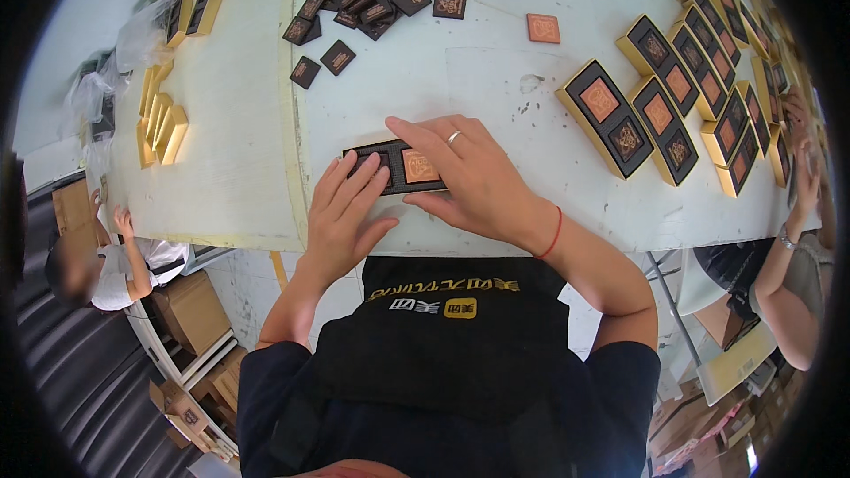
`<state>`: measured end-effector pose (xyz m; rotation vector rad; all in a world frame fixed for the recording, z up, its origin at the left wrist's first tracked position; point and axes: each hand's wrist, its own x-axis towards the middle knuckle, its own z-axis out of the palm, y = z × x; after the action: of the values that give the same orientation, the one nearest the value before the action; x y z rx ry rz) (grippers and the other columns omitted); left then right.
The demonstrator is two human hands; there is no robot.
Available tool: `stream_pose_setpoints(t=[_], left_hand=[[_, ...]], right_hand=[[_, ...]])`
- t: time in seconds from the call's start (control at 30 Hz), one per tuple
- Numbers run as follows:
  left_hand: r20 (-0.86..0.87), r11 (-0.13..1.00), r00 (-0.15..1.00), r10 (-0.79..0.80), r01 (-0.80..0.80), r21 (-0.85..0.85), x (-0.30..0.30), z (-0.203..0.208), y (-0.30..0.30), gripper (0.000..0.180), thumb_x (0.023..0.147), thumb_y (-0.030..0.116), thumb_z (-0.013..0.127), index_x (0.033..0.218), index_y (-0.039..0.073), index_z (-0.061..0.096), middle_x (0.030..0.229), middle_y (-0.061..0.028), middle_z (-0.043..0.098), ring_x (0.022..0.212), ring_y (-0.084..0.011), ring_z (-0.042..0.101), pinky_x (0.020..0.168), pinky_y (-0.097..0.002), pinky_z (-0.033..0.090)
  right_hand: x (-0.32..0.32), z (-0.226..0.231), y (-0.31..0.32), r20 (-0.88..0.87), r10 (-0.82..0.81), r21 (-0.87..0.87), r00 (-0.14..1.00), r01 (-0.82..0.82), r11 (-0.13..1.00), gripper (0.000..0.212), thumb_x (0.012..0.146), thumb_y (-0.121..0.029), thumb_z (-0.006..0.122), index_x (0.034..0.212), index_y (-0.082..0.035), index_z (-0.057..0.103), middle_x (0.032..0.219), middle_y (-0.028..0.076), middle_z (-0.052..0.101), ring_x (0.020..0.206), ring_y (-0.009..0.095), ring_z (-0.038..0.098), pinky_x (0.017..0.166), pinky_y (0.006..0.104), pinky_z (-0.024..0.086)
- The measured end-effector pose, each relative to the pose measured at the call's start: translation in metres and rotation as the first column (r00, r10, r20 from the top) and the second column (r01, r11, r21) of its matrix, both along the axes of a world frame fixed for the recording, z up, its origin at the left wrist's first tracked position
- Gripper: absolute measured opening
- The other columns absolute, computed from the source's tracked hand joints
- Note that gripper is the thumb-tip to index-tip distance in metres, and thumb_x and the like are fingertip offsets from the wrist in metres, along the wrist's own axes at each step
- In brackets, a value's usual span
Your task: The person assembles small rectangular compact packs by placing two square inserts into a black plastic tray, then inserting the tray into a gold cardboard sleeve. The person repeats this process for multiple units on a white table.
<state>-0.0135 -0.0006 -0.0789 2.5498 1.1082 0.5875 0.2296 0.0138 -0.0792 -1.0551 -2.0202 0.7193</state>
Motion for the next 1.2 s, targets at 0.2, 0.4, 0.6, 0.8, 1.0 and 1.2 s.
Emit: stream_pose_setpoints(t=[0.2,0.4,0.6,0.8,1.0,1.2], left_hand=[[0.104,0.995,0.99,0.1,-0.098,-0.019,0.004,0.012,0.018,0.068,0.071,0.015,0.086,0.133,0.006,0.058,0.133,-0.0099,0.06,0.12,-0.0323,0.055,0.101,-0.0427,0.046],[0.113,0.95,0.993,0.043,-0.006,-0.313,-0.007,0.04,0.032,0.066,0.066,0.009,0.087,0.128,0.008,0.064,0.117,-0.0085,0.063,0.108,-0.0285,0.058,0.092,-0.0384,0.048],[0.038,0.927,0.986,-0.163,0.166,-0.337,-0.015,0.047,0.051,0.053,0.07,0.006,0.083,0.121,0.009,0.071,0.112,-0.0079,0.065,0.106,-0.0262,0.06,0.091,-0.0376,0.049],[0.113,0.986,0.983,-0.146,0.153,-0.058,-0.01,0.032,0.053,0.036,0.078,0.008,0.078,0.114,0.009,0.072,0.096,-0.0064,0.067,0.083,-0.0238,0.062,0.07,-0.0339,0.051],[0.134,0.996,0.991,-0.017,0.029,-0.089,0.002,0.033,0.043,0.018,0.08,-0.003,0.072,0.097,0.004,0.071,0.075,-0.0056,0.065,0.058,-0.0193,0.059,0.053,-0.0263,0.047],[0.316,0.905,0.933,0.171,-0.022,-0.424,0.003,0.037,0.034,0.012,0.081,0.002,0.075,0.089,0.0,0.067,0.076,-0.0077,0.064,0.062,-0.0141,0.059,0.061,-0.0252,0.048]], right_hand=[[0.0,0.001,0.001,0.011,-0.004,-0.019,1.0,0.004,1.0,0.088,0.068,-0.012,0.085,0.147,-0.009,0.044,0.119,0.011,0.059,0.107,0.032,0.056,0.094,0.0419,0.045],[0.001,0.002,-0.002,-0.024,0.063,-0.041,0.998,-0.064,0.997,0.084,0.067,-0.01,0.087,0.142,-0.008,0.049,0.119,0.012,0.06,0.109,0.032,0.057,0.095,0.0414,0.046],[0.005,0.0,-0.002,-0.043,0.103,-0.038,0.994,-0.105,0.994,0.078,0.072,-0.011,0.083,0.141,-0.011,0.049,0.118,0.011,0.059,0.112,0.033,0.054,0.098,0.0427,0.043],[0.005,0.0,-0.001,-0.058,0.073,-0.1,0.996,-0.079,0.992,0.075,0.071,-0.012,0.085,0.138,-0.011,0.052,0.123,0.011,0.059,0.113,0.032,0.055,0.099,0.042,0.044],[0.006,-0.003,-0.001,-0.066,0.071,-0.076,0.995,-0.076,0.994,0.074,0.071,-0.013,0.085,0.137,-0.011,0.053,0.122,0.01,0.059,0.11,0.032,0.055,0.097,0.0414,0.044],[0.004,-0.004,-0.001,-0.073,0.073,-0.043,0.995,-0.076,0.996,0.074,0.07,-0.013,0.085,0.137,-0.011,0.053,0.123,0.009,0.059,0.11,0.031,0.055,0.097,0.0409,0.044]])
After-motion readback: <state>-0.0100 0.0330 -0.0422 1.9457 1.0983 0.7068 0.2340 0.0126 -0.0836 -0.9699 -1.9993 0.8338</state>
